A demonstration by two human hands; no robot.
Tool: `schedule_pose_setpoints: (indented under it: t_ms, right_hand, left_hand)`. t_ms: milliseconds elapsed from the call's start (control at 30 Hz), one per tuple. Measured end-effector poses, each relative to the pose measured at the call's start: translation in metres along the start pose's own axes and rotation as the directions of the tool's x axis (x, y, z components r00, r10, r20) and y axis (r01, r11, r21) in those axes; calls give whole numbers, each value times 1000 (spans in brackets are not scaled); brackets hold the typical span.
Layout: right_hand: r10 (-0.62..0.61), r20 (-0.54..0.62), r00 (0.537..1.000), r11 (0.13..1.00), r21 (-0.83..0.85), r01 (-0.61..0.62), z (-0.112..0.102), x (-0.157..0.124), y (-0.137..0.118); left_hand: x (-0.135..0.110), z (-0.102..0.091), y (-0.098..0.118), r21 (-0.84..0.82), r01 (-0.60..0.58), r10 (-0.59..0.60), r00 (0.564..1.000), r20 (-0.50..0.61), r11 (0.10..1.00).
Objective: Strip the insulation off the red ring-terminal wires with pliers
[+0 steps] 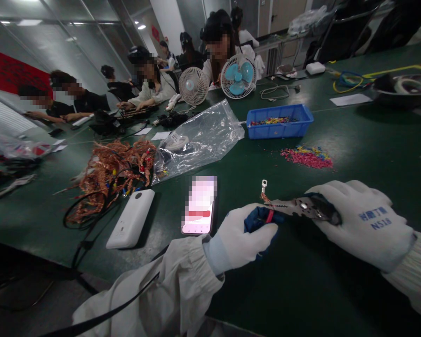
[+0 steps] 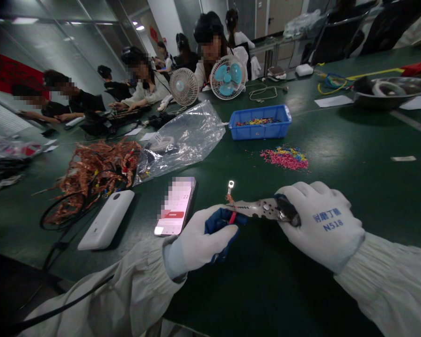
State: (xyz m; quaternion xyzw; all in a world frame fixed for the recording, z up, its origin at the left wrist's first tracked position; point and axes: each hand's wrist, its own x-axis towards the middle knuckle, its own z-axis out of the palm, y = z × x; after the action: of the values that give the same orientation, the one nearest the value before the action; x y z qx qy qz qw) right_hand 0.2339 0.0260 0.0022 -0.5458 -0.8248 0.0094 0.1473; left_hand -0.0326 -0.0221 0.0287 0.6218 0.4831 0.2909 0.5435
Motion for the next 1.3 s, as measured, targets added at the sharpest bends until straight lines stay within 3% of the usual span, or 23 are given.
schedule_pose_setpoints:
  t_ms: [333, 667, 900, 1100, 1300]
  right_hand:
    - [-136, -73, 988, 987, -96, 128, 10, 2, 8]
    - [-151, -152, 977, 986, -88, 139, 16, 3, 17]
    - [-119, -15, 993, 990, -73, 118, 15, 5, 19]
    - [-32, -65, 997, 976, -216, 17, 16, 6, 12]
    - [-97, -42, 994, 990, -104, 92, 19, 9, 17]
  left_hand:
    - [-1, 1, -2, -6, -21, 21, 1000, -8, 1000]
    - [1, 0, 1, -27, 11, -11, 1000, -23, 1000]
    - [1, -3, 1, -71, 88, -88, 996, 5, 994]
    - [2, -2, -1, -44, 81, -81, 997, -9, 996]
    - [3, -1, 1, -102, 122, -125, 992, -24, 987]
